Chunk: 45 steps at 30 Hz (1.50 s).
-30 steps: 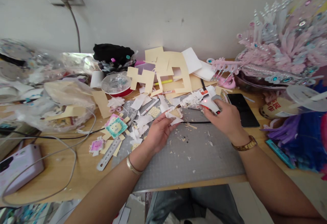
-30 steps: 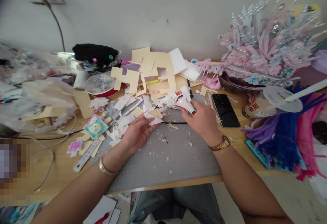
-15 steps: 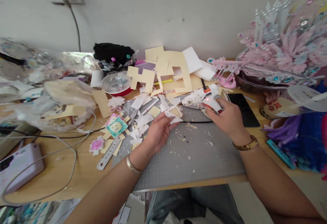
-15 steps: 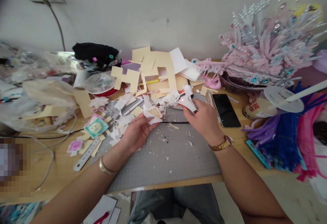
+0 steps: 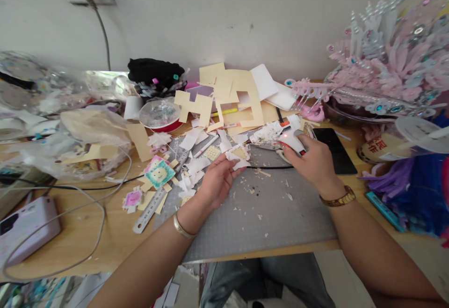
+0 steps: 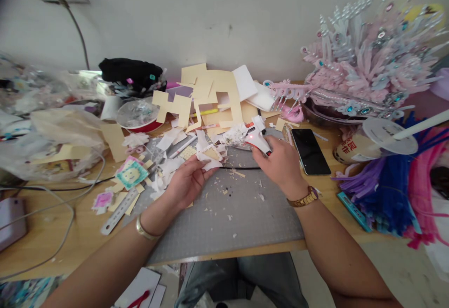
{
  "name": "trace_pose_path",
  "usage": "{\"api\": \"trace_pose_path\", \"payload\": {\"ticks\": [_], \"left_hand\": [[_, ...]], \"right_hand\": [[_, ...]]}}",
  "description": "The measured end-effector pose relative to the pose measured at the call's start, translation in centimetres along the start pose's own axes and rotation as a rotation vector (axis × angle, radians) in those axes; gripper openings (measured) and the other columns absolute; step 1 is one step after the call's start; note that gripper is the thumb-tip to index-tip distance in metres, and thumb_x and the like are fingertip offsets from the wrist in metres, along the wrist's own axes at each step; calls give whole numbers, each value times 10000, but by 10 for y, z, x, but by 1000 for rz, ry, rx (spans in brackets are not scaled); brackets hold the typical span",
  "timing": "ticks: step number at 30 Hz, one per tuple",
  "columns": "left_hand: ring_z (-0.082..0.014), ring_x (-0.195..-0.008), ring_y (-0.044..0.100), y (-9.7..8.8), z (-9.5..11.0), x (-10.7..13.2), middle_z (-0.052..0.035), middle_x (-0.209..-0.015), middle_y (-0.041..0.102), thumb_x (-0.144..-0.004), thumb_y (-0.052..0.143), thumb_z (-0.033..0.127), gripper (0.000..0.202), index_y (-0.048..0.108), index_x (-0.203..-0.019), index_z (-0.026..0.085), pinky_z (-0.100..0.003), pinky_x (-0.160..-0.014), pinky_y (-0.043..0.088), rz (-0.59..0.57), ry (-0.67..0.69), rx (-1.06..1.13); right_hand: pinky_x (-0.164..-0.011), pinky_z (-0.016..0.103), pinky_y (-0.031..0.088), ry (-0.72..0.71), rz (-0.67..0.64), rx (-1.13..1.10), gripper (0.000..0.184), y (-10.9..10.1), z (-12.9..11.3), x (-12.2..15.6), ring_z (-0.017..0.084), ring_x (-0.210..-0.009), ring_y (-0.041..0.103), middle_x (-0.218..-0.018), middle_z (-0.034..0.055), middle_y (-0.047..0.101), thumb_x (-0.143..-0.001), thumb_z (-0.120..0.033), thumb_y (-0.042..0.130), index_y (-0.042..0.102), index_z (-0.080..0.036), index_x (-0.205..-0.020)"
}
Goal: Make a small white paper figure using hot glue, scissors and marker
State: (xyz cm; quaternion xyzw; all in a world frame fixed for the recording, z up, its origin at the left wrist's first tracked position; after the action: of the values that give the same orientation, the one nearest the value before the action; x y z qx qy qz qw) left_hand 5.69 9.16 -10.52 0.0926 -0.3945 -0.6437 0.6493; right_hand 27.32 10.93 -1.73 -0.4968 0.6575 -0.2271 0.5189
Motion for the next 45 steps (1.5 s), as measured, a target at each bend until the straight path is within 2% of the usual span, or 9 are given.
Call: {"api": "trace_pose_path", "payload": {"ticks": [17,21,26,28,32,35,38,42,45], "left_hand": [[-173,-902,707,2,3,1,-75,-1028,754,-707,671,71,267,681,-965,136,-263,-795,585,3,5,32],[-184,-943,705,1,3,0,-76,-1055,752,-728,650,64,313,677,-1029,144,-297,-867,579,-5,6,29],[-211,-1012,693,-1,3,-1,-94,-1103,738,-784,642,119,218,679,-998,136,-388,-968,559,-7,13,39],[-233,-1035,691,-1,2,-2,-111,-1113,735,-824,617,171,201,679,-1011,132,-426,-981,555,11,5,55],[-276,-1067,688,1,0,-2,-162,-1114,734,-846,556,226,268,683,-1046,100,-471,-1009,535,-2,-28,60],[-292,-1093,679,2,0,-1,-169,-1113,735,-798,566,194,279,692,-1024,90,-482,-1023,524,-32,-22,64],[-291,-1140,658,7,0,1,-145,-1144,732,-738,610,124,282,710,-1001,107,-468,-1049,508,-101,-11,18],[-274,-1132,659,10,-3,4,-119,-1153,732,-737,681,109,224,735,-954,125,-445,-1050,507,-144,-8,-68],[-251,-1091,671,12,-7,5,-110,-1139,737,-748,694,116,220,742,-963,128,-415,-1028,519,-160,-19,-85]], "right_hand": [[-604,339,427,-6,58,9,286,-3,-1,0,271,-666,621,-702,102,673,-808,-445,575,674,-177,-821],[-606,336,439,107,88,-119,300,-6,9,-2,227,-603,583,-673,62,655,-737,-477,646,659,-185,-804],[-616,321,450,323,106,-276,354,-6,35,-9,194,-614,556,-674,32,642,-711,-535,684,625,-193,-780],[-644,336,460,403,62,-198,398,-3,46,-11,219,-668,590,-727,51,664,-686,-547,712,632,-187,-834],[-663,365,467,487,-218,99,516,16,57,-10,301,-780,658,-806,100,700,-677,-610,723,674,-188,-971],[-670,370,473,458,-329,229,563,27,55,-9,333,-843,680,-838,124,713,-726,-660,677,690,-191,-1037],[-690,387,488,391,-328,281,560,29,49,-9,347,-885,672,-878,140,711,-749,-663,671,694,-185,-1040],[-849,469,489,167,-69,241,520,10,26,-13,377,-1079,585,-1125,176,653,-749,-585,730,679,-174,-1064],[-954,491,454,-71,69,-33,429,1,-4,-5,341,-1117,556,-1126,134,633,-760,-525,753,679,-207,-1039]]}}
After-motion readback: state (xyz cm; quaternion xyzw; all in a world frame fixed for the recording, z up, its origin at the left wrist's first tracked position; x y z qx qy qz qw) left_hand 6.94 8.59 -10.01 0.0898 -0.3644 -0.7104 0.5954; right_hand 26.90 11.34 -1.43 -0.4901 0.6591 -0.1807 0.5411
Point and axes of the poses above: each hand's wrist, its own x-axis away from the middle knuckle, its own y-axis out of the palm, z = x × y, the point moved 8 cm from there along -x, towards the middle knuckle
